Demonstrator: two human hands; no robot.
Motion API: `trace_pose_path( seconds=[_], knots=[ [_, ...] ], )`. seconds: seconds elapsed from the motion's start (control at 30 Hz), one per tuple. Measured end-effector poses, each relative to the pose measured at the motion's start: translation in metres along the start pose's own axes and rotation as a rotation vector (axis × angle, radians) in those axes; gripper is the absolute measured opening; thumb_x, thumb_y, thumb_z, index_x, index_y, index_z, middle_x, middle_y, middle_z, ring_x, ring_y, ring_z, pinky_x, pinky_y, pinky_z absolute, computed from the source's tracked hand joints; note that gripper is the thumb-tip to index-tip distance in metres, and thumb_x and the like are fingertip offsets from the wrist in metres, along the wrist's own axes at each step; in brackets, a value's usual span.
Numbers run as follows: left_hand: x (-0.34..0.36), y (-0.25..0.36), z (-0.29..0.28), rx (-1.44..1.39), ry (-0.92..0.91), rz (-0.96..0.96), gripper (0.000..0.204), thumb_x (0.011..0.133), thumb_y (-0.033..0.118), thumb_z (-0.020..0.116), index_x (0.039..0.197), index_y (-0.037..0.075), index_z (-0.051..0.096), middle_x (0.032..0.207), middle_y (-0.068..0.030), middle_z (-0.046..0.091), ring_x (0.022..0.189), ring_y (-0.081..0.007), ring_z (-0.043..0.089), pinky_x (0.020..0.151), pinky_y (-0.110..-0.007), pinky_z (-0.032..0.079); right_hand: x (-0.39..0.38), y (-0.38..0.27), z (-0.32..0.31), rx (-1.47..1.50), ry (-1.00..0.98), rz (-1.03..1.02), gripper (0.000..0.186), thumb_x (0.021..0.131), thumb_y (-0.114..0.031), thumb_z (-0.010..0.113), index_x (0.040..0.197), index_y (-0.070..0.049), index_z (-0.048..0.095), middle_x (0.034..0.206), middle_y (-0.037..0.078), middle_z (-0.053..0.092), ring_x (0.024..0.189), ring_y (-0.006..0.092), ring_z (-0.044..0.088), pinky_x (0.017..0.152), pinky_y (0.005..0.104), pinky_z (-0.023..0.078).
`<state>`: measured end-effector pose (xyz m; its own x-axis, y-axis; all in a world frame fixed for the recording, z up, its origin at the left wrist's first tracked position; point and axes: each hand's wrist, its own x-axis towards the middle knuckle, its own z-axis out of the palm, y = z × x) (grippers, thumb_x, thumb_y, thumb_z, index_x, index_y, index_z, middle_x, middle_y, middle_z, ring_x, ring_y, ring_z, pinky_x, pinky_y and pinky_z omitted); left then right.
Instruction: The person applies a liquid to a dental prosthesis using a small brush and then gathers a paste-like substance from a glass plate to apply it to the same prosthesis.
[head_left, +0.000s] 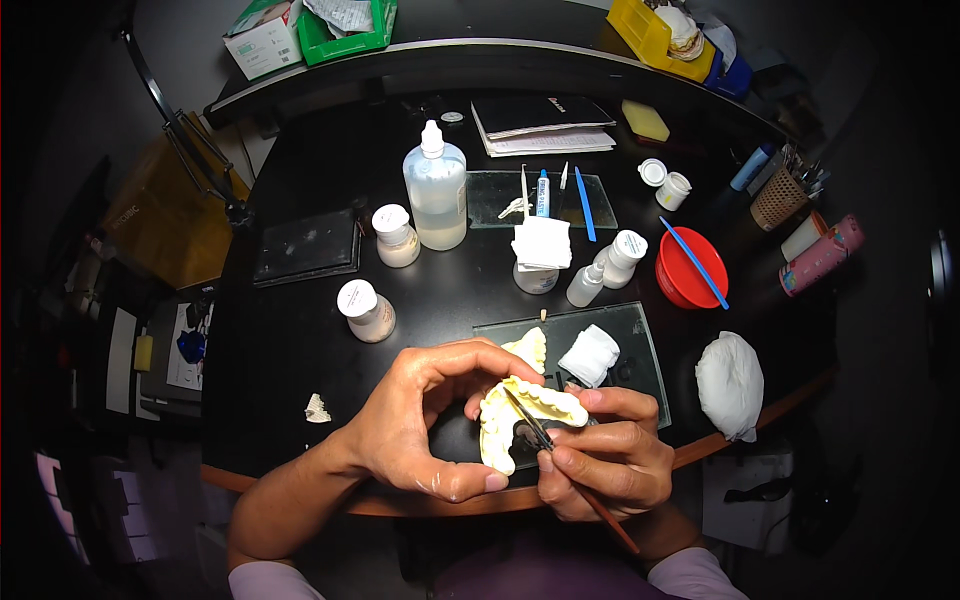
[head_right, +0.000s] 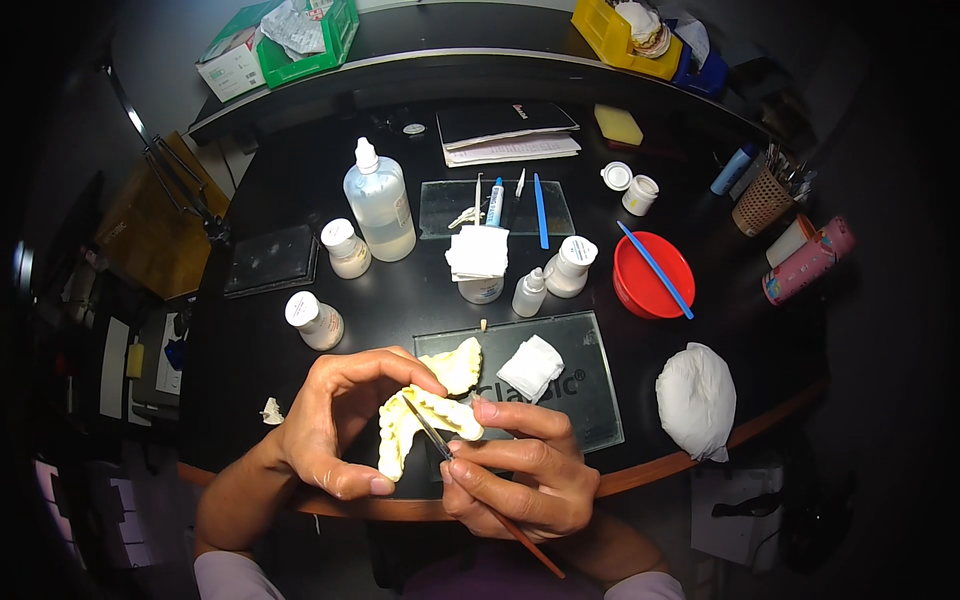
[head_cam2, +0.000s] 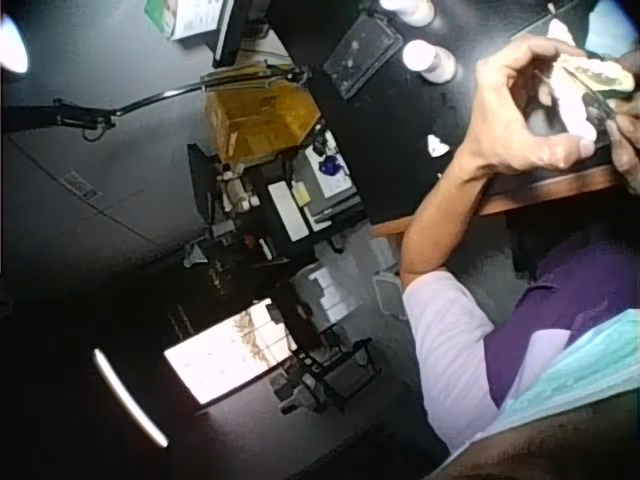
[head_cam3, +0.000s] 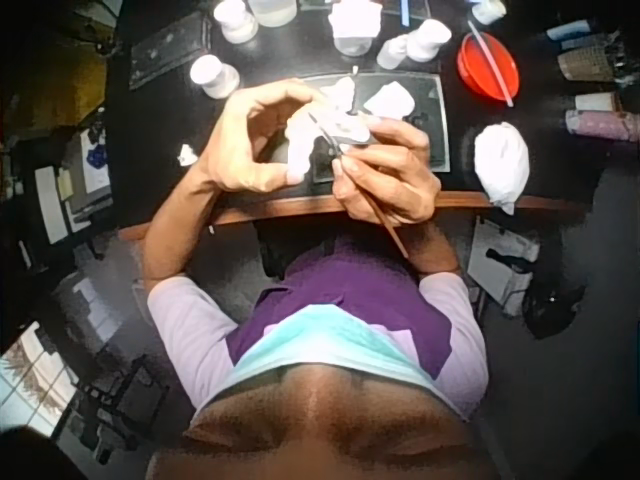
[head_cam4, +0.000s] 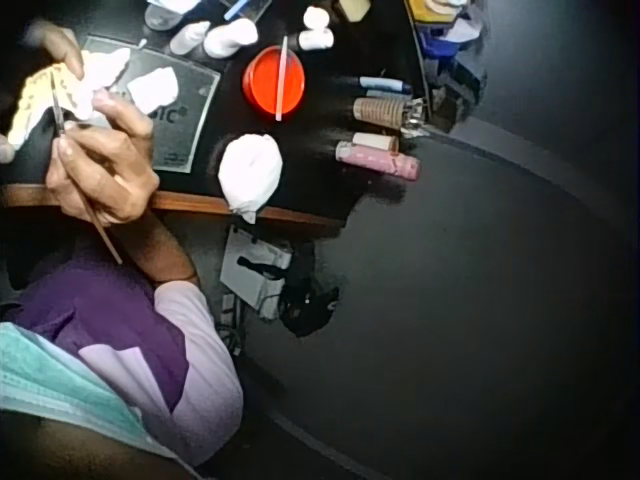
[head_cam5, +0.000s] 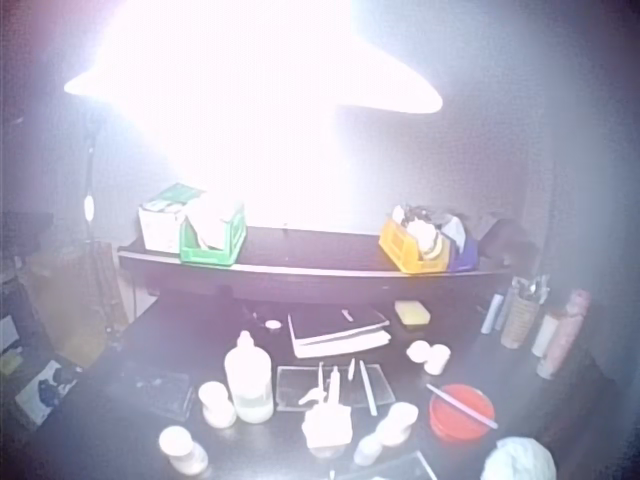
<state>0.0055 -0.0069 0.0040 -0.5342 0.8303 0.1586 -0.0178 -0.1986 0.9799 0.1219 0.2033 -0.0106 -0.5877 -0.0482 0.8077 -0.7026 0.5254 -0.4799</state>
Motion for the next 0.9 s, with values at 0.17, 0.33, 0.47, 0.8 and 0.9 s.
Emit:
trace_pose_path(
  seconds=[0.17, 0.33, 0.47, 0.8, 0.9],
  knots=[
    [0.0005, -0.0010, -0.0001, -0.006, 0.004, 0.003, 0.080, 0.061, 0.018, 0.092, 0.128, -0.014, 0.061, 0.126, -0.0198, 0.063, 0.119, -0.0262, 0.064, 0.109, -0.040, 0.048, 0.0004, 0.0001, -0.0005, -0.010, -0.015, -0.003, 0.031, 0.077, 0.002, 0.084, 0.105, -0.010, 0.075, 0.098, 0.003, 0.075, 0.113, 0.0296, 0.067, 0.094, 0.0377, 0.063],
    [-0.0001, -0.0011, -0.0002, 0.000, -0.001, 0.006, 0.081, 0.061, 0.018, 0.093, 0.128, -0.014, 0.061, 0.126, -0.0199, 0.063, 0.120, -0.0263, 0.063, 0.110, -0.041, 0.047, -0.0003, 0.0001, -0.0004, 0.003, -0.008, -0.006, 0.031, 0.078, 0.002, 0.084, 0.105, -0.010, 0.075, 0.098, 0.004, 0.075, 0.113, 0.0298, 0.067, 0.093, 0.0369, 0.062],
    [0.0003, -0.0013, -0.0003, 0.005, 0.001, 0.001, 0.081, 0.061, 0.018, 0.093, 0.128, -0.014, 0.061, 0.127, -0.0200, 0.063, 0.120, -0.0263, 0.063, 0.110, -0.041, 0.047, -0.0004, 0.0001, -0.0010, -0.008, -0.020, -0.001, 0.031, 0.077, 0.001, 0.085, 0.105, -0.010, 0.075, 0.098, 0.003, 0.076, 0.113, 0.0301, 0.067, 0.093, 0.0362, 0.062],
    [0.0007, -0.0006, 0.0002, -0.010, 0.004, -0.002, 0.080, 0.061, 0.018, 0.092, 0.128, -0.014, 0.061, 0.126, -0.0199, 0.063, 0.120, -0.0265, 0.063, 0.110, -0.041, 0.047, -0.0010, 0.0006, -0.0009, -0.001, -0.022, -0.003, 0.033, 0.078, 0.001, 0.084, 0.107, -0.011, 0.075, 0.098, 0.003, 0.076, 0.114, 0.0301, 0.066, 0.095, 0.0382, 0.063],
    [0.0004, -0.0004, 0.0004, -0.011, 0.007, -0.003, 0.081, 0.061, 0.018, 0.092, 0.128, -0.014, 0.061, 0.126, -0.0197, 0.063, 0.119, -0.0264, 0.063, 0.109, -0.041, 0.047, -0.0001, -0.0007, -0.0001, 0.009, -0.018, 0.006, 0.033, 0.078, 0.002, 0.084, 0.107, -0.011, 0.075, 0.098, 0.003, 0.076, 0.115, 0.0302, 0.065, 0.095, 0.0387, 0.063]
  ],
)
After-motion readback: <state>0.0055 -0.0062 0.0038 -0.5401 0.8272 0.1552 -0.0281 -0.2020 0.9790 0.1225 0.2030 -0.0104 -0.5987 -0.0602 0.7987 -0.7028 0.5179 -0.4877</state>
